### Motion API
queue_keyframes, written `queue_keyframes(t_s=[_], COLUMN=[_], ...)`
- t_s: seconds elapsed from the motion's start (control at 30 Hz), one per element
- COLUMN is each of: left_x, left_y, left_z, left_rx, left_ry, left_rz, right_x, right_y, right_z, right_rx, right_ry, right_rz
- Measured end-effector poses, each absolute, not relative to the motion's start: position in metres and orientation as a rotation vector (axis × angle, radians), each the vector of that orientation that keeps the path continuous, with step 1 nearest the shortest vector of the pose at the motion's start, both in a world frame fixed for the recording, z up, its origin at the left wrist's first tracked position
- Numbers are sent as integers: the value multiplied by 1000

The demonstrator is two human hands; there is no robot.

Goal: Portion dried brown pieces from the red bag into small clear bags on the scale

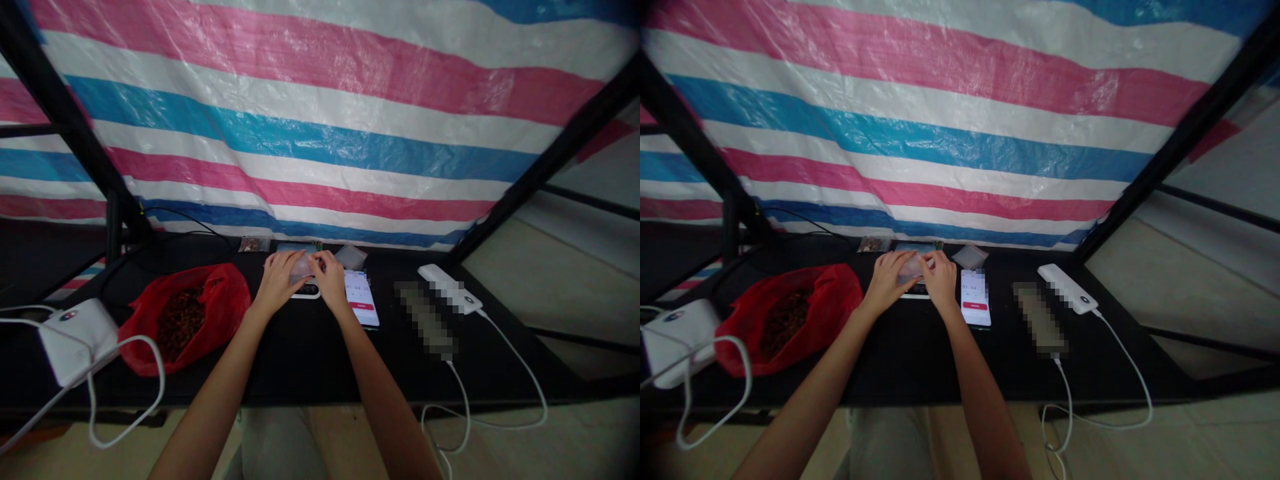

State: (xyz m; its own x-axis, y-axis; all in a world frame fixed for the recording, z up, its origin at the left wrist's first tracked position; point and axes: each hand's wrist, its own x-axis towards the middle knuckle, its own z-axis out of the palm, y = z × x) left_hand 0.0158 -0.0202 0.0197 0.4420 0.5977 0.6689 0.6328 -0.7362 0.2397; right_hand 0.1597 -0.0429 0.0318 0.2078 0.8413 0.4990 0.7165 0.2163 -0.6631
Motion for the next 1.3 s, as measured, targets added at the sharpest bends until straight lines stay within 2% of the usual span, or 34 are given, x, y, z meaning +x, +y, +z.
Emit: queue_keyframes(t_s=[0.13, 0.4, 0.57, 0.77, 0.93, 1.1, 1.2, 1.3], left_x=[15, 13, 14, 23, -18, -101, -147, -171], left_y=[-18, -12, 13, 35, -30, -127, -150, -142], left_z=[18, 14, 21, 31, 50, 46, 27, 9], left_rx=[-2663, -2668, -2686, -2901, -2702, -2114, -1741, -1739], left_ry=[-1131, -1210, -1299, -1304, -1346, -1664, -1880, -2005], left_rz=[-1145, -1146, -1161, -996, -1304, -1586, -1689, -1709], right_x=[152, 160, 191, 211, 208, 207, 196, 155], right_y=[-46, -38, -41, -44, -41, -34, -30, -30], right_z=[34, 26, 33, 21, 15, 18, 27, 45], right_rx=[-1494, -1399, -1841, -2201, -2204, -2123, -1902, -1545], right_ry=[-1688, -1537, -1544, -1773, -1797, -1663, -1546, -1583], right_rz=[175, 291, 33, -9, -10, 64, 76, 214])
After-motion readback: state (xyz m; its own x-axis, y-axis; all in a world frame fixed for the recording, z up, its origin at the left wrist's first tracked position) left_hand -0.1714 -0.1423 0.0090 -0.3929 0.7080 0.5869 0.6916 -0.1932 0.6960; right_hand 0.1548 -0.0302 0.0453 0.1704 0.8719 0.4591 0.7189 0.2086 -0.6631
